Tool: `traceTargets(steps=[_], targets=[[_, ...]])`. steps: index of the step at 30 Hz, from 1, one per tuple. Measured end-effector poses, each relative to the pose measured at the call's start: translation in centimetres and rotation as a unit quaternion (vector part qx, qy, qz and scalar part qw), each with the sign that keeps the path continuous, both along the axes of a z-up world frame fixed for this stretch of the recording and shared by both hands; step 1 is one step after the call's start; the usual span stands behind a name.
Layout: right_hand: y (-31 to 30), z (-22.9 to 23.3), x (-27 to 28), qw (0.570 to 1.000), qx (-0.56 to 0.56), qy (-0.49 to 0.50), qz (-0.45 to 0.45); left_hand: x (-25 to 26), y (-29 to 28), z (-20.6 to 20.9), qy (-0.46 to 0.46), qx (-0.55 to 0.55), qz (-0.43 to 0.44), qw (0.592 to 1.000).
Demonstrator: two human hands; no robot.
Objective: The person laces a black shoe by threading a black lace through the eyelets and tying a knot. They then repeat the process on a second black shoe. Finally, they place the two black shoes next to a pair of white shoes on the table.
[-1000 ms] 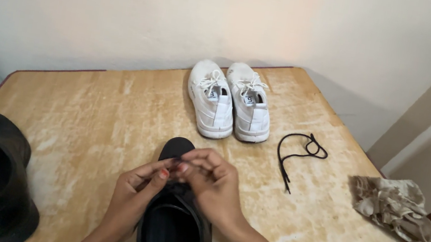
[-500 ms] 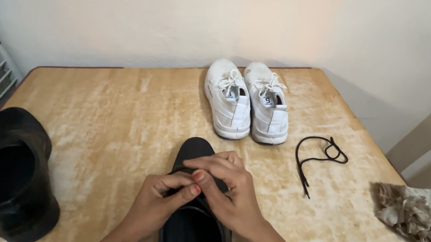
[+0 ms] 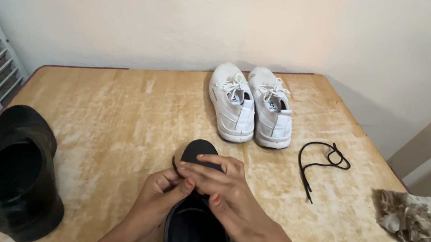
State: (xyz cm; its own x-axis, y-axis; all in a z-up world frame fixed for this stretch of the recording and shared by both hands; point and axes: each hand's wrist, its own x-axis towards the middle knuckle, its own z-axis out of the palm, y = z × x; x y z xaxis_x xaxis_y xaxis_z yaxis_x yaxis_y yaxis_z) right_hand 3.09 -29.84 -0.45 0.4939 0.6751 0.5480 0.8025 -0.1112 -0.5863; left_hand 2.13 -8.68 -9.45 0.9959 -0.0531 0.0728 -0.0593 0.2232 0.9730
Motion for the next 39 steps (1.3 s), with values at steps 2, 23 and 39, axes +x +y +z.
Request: traceTargets(steps=[2,23,39], targets=[[0.0,0.0,0.1,1.000,0.021,0.014,-0.002,0.4,0.0,-0.2,-0.016,0.031,0.009,0.999],[0.2,-0.4,0.0,0.982,0.098,0.145,-0.065,-0.3,0.9,3.5,-0.067,0.035,0.073,0.994],[1.0,-1.0,0.3,0.983,0.077,0.024,-0.163,-1.2,1.1,3.8,-0.164,0.102,0.002,0.981]])
